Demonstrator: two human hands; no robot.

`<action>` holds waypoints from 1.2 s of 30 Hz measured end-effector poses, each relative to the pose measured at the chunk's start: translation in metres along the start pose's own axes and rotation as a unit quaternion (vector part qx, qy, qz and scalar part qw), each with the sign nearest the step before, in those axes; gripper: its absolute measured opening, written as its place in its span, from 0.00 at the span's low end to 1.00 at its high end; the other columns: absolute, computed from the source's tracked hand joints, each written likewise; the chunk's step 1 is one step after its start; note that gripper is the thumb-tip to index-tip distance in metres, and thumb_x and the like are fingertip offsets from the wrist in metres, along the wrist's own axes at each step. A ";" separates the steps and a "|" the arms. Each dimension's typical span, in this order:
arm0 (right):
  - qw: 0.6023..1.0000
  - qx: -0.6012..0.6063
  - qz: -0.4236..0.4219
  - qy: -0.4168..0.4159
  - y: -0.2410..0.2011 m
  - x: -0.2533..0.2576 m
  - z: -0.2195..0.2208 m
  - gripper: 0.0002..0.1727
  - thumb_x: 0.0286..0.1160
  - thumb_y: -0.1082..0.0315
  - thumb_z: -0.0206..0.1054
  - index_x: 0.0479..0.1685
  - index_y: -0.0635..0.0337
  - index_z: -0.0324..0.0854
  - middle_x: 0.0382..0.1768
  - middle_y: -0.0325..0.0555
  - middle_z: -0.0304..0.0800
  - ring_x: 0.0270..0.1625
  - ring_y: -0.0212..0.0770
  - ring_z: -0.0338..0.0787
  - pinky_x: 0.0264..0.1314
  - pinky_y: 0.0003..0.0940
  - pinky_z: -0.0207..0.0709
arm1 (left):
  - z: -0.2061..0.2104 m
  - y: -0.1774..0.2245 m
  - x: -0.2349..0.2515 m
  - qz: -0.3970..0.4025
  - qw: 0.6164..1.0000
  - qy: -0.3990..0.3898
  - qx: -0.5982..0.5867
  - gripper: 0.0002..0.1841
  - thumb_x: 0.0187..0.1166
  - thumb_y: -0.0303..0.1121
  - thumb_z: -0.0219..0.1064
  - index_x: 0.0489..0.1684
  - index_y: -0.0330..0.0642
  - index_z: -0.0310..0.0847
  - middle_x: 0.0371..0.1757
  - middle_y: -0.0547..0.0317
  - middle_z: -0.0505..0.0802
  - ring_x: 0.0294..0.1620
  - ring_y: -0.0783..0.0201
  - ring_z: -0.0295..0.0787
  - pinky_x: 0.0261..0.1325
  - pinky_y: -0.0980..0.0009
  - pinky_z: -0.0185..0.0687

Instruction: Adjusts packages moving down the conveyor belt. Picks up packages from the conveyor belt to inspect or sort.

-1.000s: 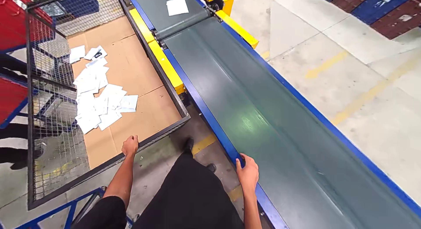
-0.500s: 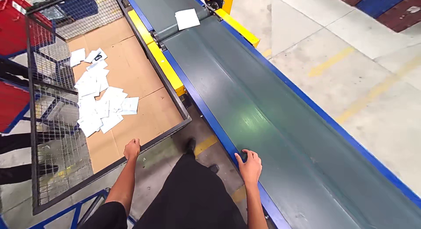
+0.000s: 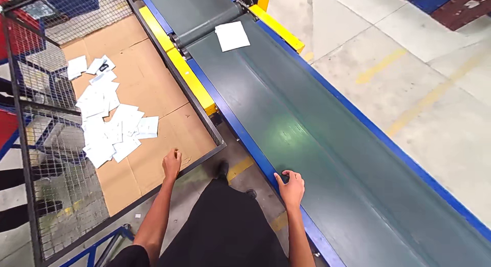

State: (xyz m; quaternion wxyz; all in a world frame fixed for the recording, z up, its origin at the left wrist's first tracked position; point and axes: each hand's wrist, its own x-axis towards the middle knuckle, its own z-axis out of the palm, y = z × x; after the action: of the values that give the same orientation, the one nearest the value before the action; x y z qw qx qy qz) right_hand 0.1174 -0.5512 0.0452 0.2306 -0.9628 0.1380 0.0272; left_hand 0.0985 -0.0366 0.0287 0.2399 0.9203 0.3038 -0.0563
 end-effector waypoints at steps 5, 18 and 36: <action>0.999 0.010 0.031 0.018 -0.009 -0.002 0.004 0.22 0.63 0.48 0.81 0.46 0.56 0.89 0.50 0.59 0.86 0.56 0.65 0.84 0.54 0.66 0.75 | 0.000 0.115 0.061 0.163 0.987 -0.002 -0.016 0.20 0.86 0.37 0.58 0.69 0.36 0.82 0.52 0.42 0.95 0.53 0.45 0.94 0.61 0.43 0.86; 0.997 0.070 0.032 0.020 0.064 -0.008 -0.036 0.16 0.70 0.56 0.76 0.49 0.57 0.91 0.47 0.53 0.92 0.48 0.54 0.91 0.53 0.60 0.82 | 0.068 0.419 0.111 0.370 0.922 -0.069 0.088 0.34 0.75 0.28 0.69 0.85 0.39 0.66 0.71 0.35 0.84 0.69 0.33 0.82 0.67 0.36 0.78; 0.946 0.277 0.160 0.046 0.139 -0.015 -0.087 0.19 0.75 0.61 0.72 0.59 0.64 0.85 0.47 0.49 0.96 0.46 0.34 0.95 0.51 0.34 0.89 | 0.189 0.541 0.083 0.436 0.853 -0.160 0.237 0.61 0.45 0.20 0.86 0.92 0.58 0.59 0.92 0.23 0.50 0.83 0.08 0.48 0.68 0.13 0.59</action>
State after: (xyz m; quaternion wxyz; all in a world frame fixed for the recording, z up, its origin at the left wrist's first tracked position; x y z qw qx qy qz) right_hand 0.0636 -0.7055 0.0636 0.4742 -0.8264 0.3031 -0.0196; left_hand 0.4906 -0.4611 0.0624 0.0595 0.9656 -0.1938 -0.1626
